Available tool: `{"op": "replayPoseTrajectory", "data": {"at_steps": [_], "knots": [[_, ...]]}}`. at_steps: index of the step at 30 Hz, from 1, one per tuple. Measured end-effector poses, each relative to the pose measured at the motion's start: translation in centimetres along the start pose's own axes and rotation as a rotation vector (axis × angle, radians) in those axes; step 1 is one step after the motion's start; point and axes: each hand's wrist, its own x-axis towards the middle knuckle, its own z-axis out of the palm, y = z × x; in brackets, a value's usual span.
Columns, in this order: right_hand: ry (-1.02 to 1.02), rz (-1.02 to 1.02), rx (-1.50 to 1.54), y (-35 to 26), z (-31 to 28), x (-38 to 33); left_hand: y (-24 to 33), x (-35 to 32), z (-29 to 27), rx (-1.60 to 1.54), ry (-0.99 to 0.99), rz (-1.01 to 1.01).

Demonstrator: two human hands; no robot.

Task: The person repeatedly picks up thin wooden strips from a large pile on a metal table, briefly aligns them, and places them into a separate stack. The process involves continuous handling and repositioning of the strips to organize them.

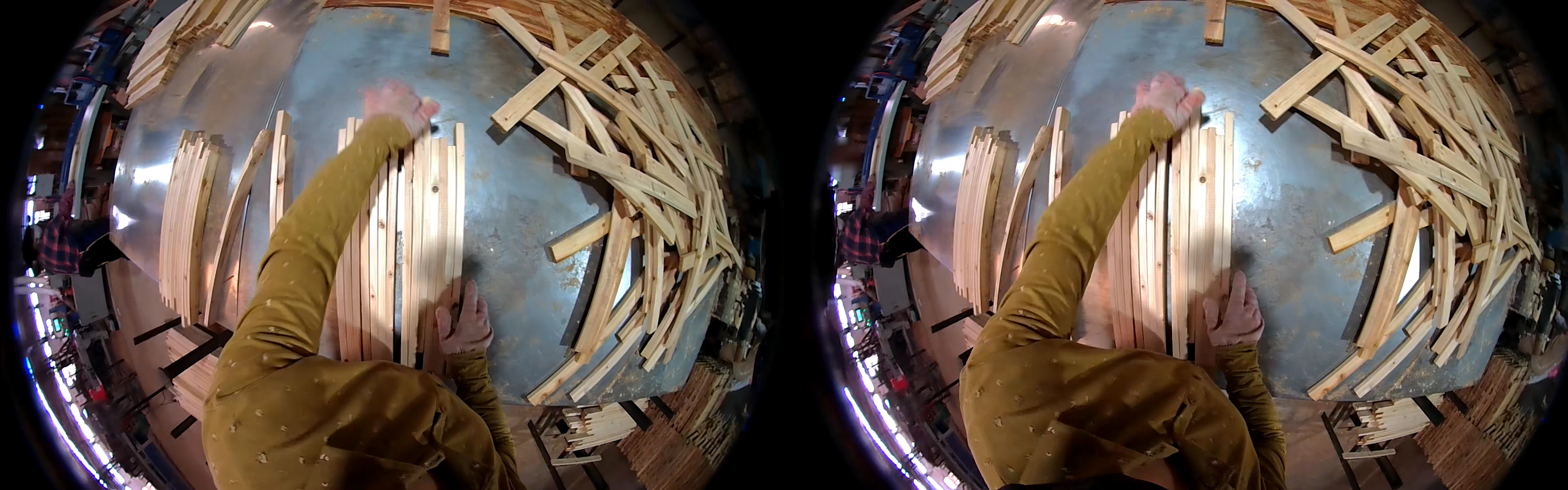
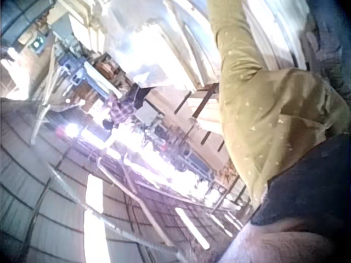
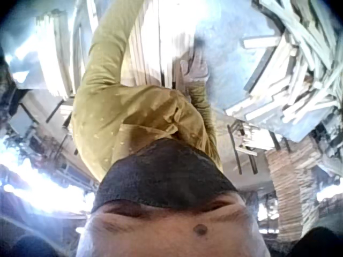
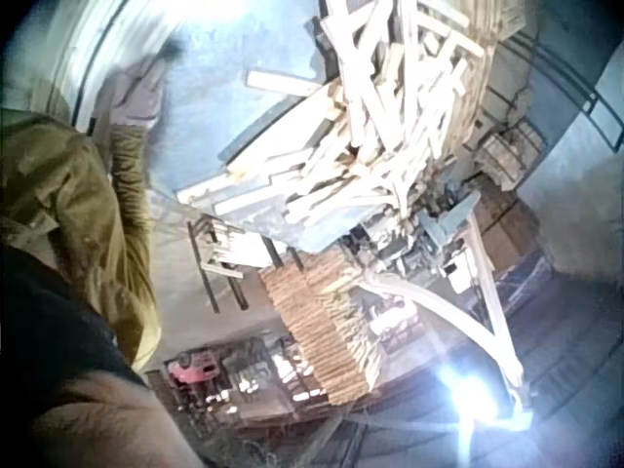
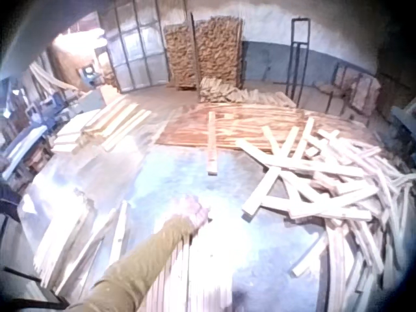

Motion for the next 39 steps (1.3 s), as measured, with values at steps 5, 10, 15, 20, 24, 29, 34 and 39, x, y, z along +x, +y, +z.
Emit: {"op": "replayPoseTrajectory", "data": {"at_steps": [5,10,15,20,24,29,34,39], "knots": [[0.224,-0.325,0.125,-6.2,1.8,2.5,3.9,-14.9,-0.3,-1.476,-0.094,-0.14],[-0.081,0.509,1.383,-8.2,0.9,5.7,-4.4,-24.1,2.5,-0.938,0.533,-0.18],[-0.295,0.462,1.411,-16.7,-0.6,11.5,-13.8,-33.0,4.7,-0.461,-0.228,-0.95],[-0.693,0.42,0.542,-27.2,10.7,12.1,-16.8,-35.9,4.4,-0.799,-0.243,-0.837],[-0.886,-0.168,-0.386,-26.9,20.0,9.8,-18.0,-38.4,8.3,-0.706,-0.039,-0.378],[-0.716,0.36,0.567,-27.8,13.8,6.6,-19.2,-39.1,6.4,-0.765,-0.332,-0.597],[-0.202,0.094,0.712,-24.4,10.2,5.0,-26.1,-44.5,5.1,-0.779,0.259,-0.301],[0.181,-0.101,0.009,-19.8,6.2,3.6,-44.0,-46.7,4.2,-0.378,0.51,-0.687]]}}
